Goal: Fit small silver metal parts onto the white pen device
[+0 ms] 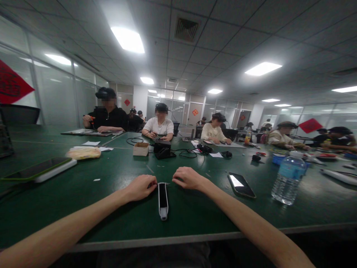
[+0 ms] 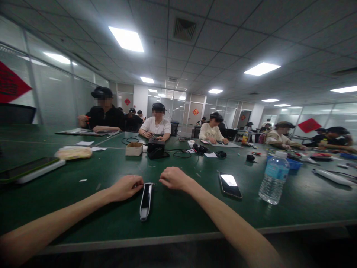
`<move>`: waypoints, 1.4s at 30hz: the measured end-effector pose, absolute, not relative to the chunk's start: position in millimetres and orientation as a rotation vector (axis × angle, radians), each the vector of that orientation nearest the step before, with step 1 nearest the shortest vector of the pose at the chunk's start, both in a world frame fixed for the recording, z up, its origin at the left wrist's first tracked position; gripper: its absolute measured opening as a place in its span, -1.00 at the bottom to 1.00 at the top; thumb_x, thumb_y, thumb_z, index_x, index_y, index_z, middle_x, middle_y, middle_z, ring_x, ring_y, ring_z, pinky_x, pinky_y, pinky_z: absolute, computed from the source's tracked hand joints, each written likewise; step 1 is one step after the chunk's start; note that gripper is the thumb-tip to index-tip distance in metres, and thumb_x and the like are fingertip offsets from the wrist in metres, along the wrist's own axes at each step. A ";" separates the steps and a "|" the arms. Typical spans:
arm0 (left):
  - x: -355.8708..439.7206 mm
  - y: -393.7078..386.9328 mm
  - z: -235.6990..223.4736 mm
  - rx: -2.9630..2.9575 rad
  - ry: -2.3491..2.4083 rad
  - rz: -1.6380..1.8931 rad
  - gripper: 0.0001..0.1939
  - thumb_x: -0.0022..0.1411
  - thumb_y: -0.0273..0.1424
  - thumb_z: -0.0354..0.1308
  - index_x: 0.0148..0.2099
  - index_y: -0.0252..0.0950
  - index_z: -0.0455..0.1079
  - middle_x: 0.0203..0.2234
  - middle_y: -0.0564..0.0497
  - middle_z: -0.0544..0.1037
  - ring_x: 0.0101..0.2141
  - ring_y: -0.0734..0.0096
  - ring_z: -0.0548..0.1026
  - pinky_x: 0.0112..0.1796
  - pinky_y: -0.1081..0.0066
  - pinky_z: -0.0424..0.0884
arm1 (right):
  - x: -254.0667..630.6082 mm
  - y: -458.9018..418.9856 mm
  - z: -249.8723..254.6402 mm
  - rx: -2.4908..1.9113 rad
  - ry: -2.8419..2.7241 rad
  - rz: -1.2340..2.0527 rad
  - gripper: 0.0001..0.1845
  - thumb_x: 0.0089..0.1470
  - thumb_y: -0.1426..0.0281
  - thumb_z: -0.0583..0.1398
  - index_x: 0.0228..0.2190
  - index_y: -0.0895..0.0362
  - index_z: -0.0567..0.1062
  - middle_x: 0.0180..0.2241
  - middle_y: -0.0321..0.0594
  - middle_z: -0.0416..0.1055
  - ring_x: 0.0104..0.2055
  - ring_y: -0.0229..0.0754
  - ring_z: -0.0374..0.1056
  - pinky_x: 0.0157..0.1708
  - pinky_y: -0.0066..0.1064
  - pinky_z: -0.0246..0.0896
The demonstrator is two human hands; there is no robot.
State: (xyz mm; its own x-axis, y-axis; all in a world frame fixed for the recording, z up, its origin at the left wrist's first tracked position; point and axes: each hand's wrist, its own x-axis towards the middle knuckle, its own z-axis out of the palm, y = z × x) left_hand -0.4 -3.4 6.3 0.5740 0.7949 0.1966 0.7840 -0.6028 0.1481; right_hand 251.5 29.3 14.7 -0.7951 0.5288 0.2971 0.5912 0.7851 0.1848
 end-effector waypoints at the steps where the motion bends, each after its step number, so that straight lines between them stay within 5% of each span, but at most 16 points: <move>1: -0.5 -3.4 6.3 2.746 1.375 0.381 -0.80 0.25 -0.37 -0.02 -0.21 -0.27 0.42 -0.32 -0.04 0.55 -0.31 0.31 0.49 -0.32 0.43 0.35 | 256.8 31.3 19.5 -0.938 -2.720 -0.424 -0.72 0.22 0.32 0.07 -0.27 0.18 0.54 -0.29 -0.10 0.48 -0.23 -0.18 0.36 -0.22 -0.40 0.17; 12: -1.4 0.3 2.7 2.770 1.344 0.403 -0.79 0.25 -0.36 -0.03 -0.21 -0.28 0.42 -0.35 -0.04 0.55 -0.35 0.31 0.48 -0.33 0.40 0.34 | 315.4 61.0 27.3 -1.740 -2.656 -0.200 -0.72 0.10 0.42 0.10 -0.17 0.14 0.53 -0.17 -0.08 0.49 -0.13 -0.11 0.38 -0.27 -0.46 0.14; 42: -0.4 -1.6 4.4 2.748 1.397 0.387 -0.80 0.22 -0.39 -0.03 -0.17 -0.27 0.38 -0.37 -0.02 0.55 -0.34 0.32 0.48 -0.30 0.39 0.33 | 315.0 64.2 21.4 -1.942 -2.586 0.109 -0.76 -0.02 0.43 0.16 -0.30 0.20 0.57 -0.28 -0.09 0.53 -0.29 -0.18 0.43 -0.42 -0.53 0.15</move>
